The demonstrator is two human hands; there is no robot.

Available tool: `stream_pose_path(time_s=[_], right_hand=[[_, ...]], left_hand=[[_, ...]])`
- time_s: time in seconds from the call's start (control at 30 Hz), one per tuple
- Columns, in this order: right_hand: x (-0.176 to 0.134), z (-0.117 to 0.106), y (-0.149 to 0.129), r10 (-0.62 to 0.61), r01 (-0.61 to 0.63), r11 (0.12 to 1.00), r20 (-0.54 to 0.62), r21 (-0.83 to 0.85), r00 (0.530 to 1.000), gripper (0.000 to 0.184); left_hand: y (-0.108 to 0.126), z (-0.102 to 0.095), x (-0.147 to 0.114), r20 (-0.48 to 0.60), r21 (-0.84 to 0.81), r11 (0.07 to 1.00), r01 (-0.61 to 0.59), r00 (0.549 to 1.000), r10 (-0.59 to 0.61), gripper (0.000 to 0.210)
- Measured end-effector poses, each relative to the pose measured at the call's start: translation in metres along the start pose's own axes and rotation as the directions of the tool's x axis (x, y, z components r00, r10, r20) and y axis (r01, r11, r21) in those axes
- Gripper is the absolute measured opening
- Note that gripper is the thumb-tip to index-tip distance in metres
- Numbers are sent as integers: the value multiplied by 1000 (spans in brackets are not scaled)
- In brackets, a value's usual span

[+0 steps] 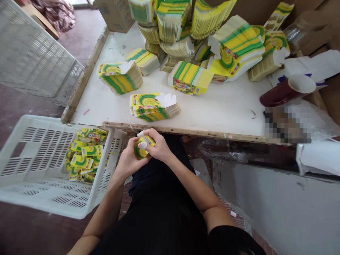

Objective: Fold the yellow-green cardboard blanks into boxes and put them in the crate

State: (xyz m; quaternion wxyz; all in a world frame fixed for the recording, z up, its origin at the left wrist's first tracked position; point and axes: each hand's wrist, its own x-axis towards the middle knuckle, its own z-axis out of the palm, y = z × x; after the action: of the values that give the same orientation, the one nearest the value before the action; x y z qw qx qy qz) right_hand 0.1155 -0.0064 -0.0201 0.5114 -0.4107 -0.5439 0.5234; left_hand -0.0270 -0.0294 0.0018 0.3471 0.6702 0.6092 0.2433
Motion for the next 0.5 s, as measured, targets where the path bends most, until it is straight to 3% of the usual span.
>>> stream_pose_path(time_s=[0.07,0.13,0.2,0.3,0.33,0.4,0.43,0.5], right_hand=[[-2,4,1,-38,30,997,-113,-70,993,21],[-4,9,3,-78,57,989,-152,-137,985,19],[-3,12,3,-101,87,979,-66,-186,993,16],[9,6,-4,-146,166,960,104,-227,984,47],[16,0,-8,-179,204,944,115,-260,977,51],[36,-14,-18,-258,264,878,71,-399,964,39],[47,-22,-23,-293,270,821,35,-503,956,29],[68,-36,-30,-311,203,695,-33,-690,950,25]], left_hand=[[4,4,-1,-3,14,1000,20,1000,-20,52],[5,7,-2,-12,22,999,31,999,-31,50],[-1,4,-3,-14,-8,1000,21,1000,-21,47],[-26,-22,-3,-143,-36,999,28,989,-33,45],[-37,-37,-4,-260,-7,998,57,964,-57,47],[-59,-69,-5,-561,92,986,141,825,-66,65],[-68,-84,-7,-645,149,966,212,761,-68,75],[-82,-103,-9,-710,207,919,337,698,-96,80]])
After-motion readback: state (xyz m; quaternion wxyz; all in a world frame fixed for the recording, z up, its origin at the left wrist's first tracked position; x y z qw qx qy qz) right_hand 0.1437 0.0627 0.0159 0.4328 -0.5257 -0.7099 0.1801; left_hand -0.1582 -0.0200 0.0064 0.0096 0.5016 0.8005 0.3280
